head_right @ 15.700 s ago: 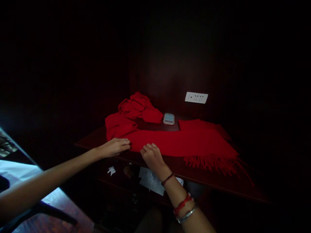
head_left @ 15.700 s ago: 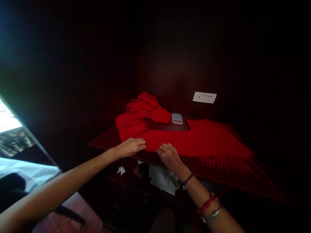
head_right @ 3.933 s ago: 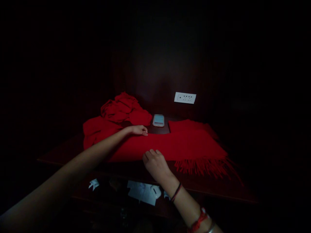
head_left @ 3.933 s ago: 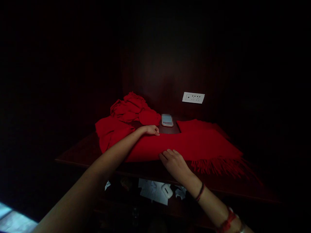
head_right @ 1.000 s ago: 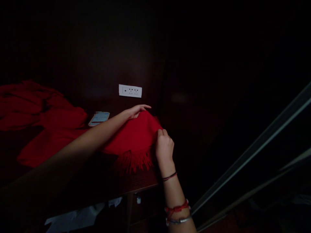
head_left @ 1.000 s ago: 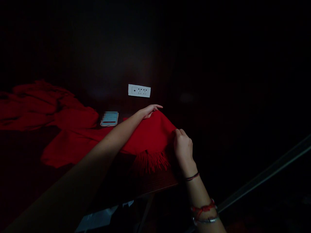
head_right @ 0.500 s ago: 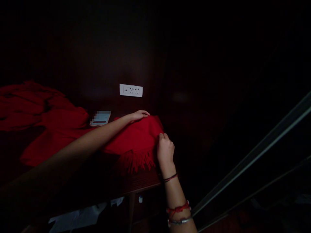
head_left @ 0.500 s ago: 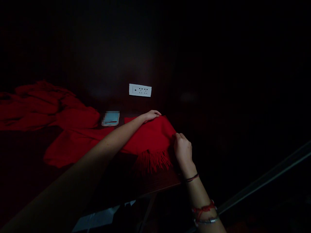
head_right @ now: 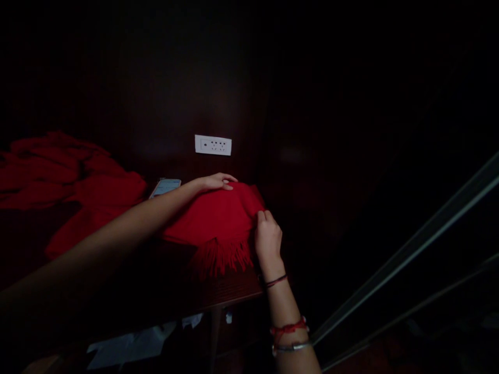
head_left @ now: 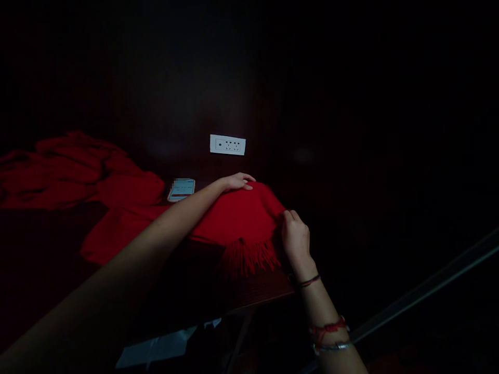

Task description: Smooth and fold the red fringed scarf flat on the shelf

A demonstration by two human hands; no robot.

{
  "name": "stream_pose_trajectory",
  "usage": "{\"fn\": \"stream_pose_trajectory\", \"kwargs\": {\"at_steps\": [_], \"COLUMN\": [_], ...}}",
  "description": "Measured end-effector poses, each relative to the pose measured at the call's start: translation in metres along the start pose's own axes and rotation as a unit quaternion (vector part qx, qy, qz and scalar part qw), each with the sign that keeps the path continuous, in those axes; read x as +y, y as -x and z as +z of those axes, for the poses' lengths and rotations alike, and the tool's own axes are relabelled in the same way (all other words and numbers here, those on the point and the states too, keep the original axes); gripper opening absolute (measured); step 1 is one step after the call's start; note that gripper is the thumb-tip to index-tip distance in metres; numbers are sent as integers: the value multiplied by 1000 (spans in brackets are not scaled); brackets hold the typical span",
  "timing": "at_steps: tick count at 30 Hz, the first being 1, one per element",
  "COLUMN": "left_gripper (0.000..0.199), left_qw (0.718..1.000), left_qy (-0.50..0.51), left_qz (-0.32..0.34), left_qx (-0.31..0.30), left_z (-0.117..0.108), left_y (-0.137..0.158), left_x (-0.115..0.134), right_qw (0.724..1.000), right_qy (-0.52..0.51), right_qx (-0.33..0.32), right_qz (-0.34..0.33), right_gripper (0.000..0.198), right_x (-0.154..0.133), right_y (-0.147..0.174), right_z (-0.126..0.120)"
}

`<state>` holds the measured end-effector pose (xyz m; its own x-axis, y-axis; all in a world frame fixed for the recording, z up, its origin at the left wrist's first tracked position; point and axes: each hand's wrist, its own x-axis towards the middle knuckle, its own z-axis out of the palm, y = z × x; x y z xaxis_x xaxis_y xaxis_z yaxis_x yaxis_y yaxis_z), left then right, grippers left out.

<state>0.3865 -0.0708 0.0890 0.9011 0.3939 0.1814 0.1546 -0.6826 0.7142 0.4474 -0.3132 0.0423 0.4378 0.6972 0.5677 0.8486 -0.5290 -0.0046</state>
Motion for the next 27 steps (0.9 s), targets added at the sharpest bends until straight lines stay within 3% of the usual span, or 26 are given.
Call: {"fn": "stream_pose_trajectory", "kwargs": {"at_steps": [3,6,11,14,18,21,24,27], "left_gripper": [48,47,49,55,61,61,56,50], "left_qw": [999,999,994,986,962,945,923,898], "left_qy": [36,29,-60,-145,-268,-318,-379,-432], "left_qz": [19,5,-82,-79,13,72,42,7], "left_qx": [31,13,-29,3,56,-3,-50,-81], "left_z": [-1,3,13,15,19,26,28,19], "left_y": [-5,-6,-4,9,61,115,159,184], "left_x": [3,1,-4,1,16,22,21,12], "right_qw": [1000,1000,999,999,997,994,992,990], "right_qy": [10,18,19,-9,-70,-95,-108,-116], "right_qx": [4,-16,-43,-30,-32,-42,-45,-51], "right_qz": [0,1,9,22,32,38,43,56], "right_gripper": [25,26,25,26,28,27,26,26], "right_x": [0,0,3,5,10,14,18,21], "right_y": [1,3,7,6,1,-2,-4,-4], "right_z": [1,3,6,6,6,8,13,18]}}
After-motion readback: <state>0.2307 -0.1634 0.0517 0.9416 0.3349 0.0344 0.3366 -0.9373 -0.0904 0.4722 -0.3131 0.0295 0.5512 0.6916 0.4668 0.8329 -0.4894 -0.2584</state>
